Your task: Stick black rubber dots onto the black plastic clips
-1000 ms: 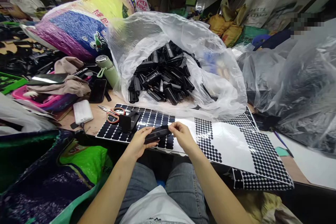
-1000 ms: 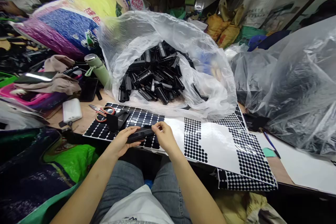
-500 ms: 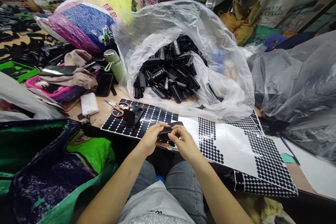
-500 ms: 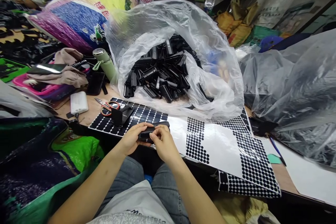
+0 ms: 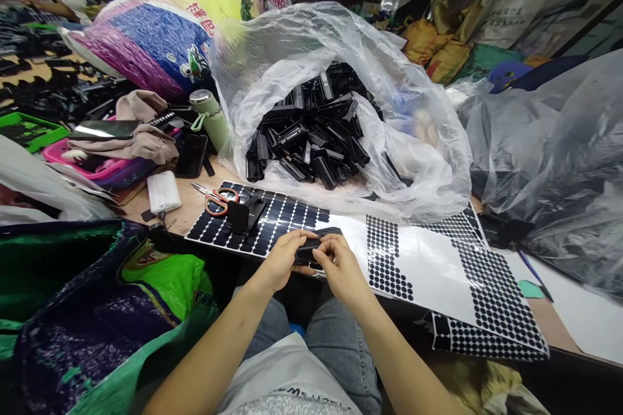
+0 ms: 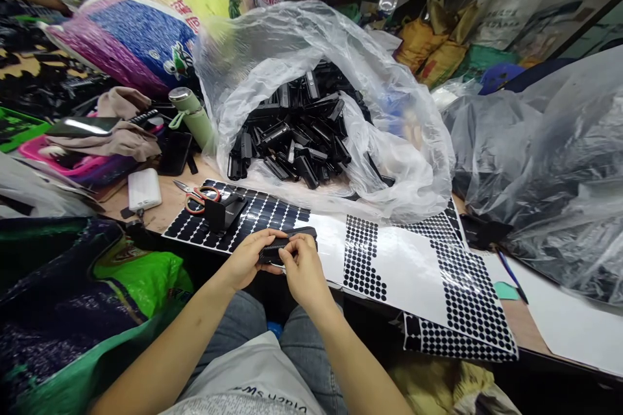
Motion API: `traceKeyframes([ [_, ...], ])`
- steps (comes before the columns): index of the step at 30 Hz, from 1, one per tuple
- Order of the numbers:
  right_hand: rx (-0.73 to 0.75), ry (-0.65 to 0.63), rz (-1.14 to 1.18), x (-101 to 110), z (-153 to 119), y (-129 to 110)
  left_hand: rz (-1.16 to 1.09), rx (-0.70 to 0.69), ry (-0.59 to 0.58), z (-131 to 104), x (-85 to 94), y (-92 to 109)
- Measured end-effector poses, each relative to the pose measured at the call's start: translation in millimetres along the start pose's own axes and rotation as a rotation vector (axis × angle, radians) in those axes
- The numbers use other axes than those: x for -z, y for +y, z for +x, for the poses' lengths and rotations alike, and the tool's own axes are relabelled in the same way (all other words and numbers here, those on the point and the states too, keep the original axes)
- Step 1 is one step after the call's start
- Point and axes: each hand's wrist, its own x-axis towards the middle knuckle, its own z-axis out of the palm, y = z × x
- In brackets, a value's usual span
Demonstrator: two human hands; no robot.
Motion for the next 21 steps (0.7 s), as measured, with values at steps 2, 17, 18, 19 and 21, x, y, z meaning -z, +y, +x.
traceKeyframes([
  [2,0.005,0.01,-0.019,0,-1,0,0.004,-0.001,-0.002,0,-1.6,0],
  [17,-0.394,0.456,-0.514,92,13,89,0.037,0.087,0.045,8,-10.8,-2],
  [18,-0.438,0.453,-0.539,106,15,103,0.036,0.088,0.041,9,-11.9,-2],
  [19,-0.478,0.449,-0.565,117,16,115,0.035,0.09,0.037,10,-13.5,-3],
  [21,-0.512,0.427,-0.564,129,17,131,0.029,0.095,0.025,10,-17.3,-3],
])
